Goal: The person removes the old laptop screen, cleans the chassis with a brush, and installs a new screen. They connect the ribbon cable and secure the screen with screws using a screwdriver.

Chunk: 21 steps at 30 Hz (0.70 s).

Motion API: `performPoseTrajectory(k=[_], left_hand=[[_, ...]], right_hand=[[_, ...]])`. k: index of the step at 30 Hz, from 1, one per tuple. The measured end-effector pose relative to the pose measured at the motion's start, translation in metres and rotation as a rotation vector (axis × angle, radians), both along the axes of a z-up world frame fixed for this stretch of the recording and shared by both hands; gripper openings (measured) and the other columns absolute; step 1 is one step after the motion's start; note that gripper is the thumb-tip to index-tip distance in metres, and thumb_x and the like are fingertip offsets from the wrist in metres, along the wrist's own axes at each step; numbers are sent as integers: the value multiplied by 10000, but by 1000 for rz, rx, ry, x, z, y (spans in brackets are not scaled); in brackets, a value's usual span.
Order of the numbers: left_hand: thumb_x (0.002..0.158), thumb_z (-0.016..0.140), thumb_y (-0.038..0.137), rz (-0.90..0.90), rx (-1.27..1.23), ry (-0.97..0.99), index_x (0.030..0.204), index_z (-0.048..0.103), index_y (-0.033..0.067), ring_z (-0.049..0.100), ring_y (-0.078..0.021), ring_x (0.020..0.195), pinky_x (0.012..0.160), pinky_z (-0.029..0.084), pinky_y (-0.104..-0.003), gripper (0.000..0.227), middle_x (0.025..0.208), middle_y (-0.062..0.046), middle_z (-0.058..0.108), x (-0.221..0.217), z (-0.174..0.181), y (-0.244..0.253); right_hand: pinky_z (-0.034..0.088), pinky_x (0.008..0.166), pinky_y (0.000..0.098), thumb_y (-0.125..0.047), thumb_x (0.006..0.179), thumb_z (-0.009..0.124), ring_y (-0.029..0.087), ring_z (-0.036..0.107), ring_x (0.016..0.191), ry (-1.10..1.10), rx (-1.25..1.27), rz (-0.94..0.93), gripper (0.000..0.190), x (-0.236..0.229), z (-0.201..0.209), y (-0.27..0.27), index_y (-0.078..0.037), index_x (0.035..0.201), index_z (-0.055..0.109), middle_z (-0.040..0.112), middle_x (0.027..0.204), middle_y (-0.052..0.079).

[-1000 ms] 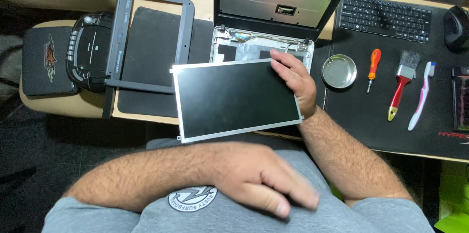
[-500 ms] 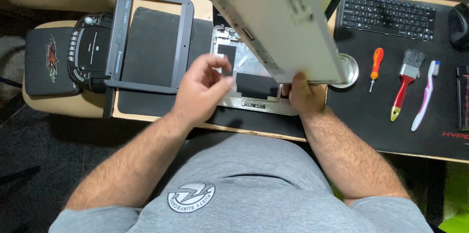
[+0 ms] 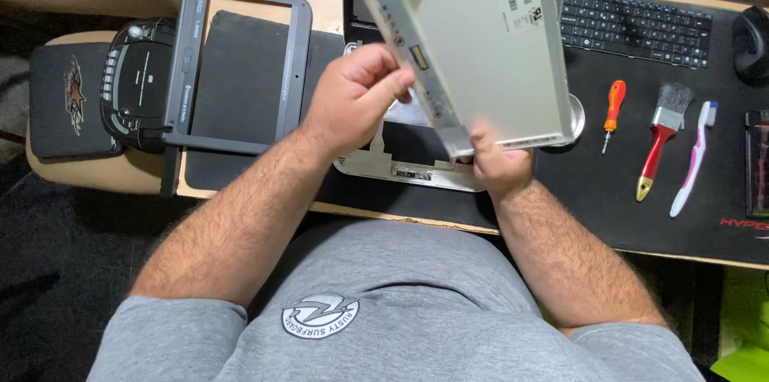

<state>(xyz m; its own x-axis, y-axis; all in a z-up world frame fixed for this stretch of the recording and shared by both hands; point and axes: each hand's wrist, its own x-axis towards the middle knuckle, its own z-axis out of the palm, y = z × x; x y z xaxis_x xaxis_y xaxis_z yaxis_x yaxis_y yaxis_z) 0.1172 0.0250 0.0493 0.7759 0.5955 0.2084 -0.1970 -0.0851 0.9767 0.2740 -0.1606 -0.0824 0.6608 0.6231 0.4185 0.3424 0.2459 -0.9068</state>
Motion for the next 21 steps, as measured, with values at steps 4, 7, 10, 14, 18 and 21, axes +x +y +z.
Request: performPoseTrajectory(k=[4, 7, 10, 14, 18, 21], left_hand=[[1031, 633, 181, 115, 403, 230, 1022, 736, 110, 695, -182, 735, 706, 579, -338, 126, 875, -77, 737, -6, -2, 27], [976, 689, 204, 126, 639, 546, 1172, 711, 122, 706, -249, 813, 747, 575, -409, 214, 928, -74, 704, -9, 0, 30], [939, 708, 231, 101, 818, 761, 1235, 692, 127, 723, -283, 871, 769, 585, -443, 314, 944, -72, 679, -2, -2, 27], [954, 670, 306, 143, 1001, 887, 1083, 724, 108, 731, -312, 807, 694, 594, -468, 242, 867, -104, 652, 10, -12, 25], [991, 645, 480, 106, 956, 1049, 1035, 752, 67, 751, -295, 841, 726, 608, -446, 429, 878, -146, 700, 20, 6, 21], [990, 628, 461, 107, 986, 1080, 1033, 735, 70, 753, -289, 868, 740, 617, -447, 407, 902, -135, 692, 25, -2, 26]], right_hand=[[549, 416, 306, -276, 949, 755, 234, 654, 501, 137, 111, -51, 330, -10, 13, 7, -5, 804, 636, 628, 626, 178], [557, 405, 312, -198, 952, 760, 256, 661, 519, 229, 183, -91, 273, -13, 19, 9, 10, 867, 604, 624, 673, 205], [564, 401, 313, -139, 959, 761, 265, 657, 518, 283, 224, -125, 258, -8, -8, 10, 27, 873, 582, 623, 689, 223], [563, 401, 309, -118, 966, 755, 262, 650, 509, 272, 228, -137, 263, 2, -21, 9, 34, 845, 577, 623, 678, 225], [556, 399, 302, -117, 970, 747, 259, 650, 507, 250, 223, -128, 257, 6, -21, 7, 30, 841, 580, 619, 673, 220], [551, 397, 297, -116, 972, 741, 256, 650, 506, 239, 220, -118, 252, 7, -21, 8, 27, 838, 582, 617, 668, 217]])
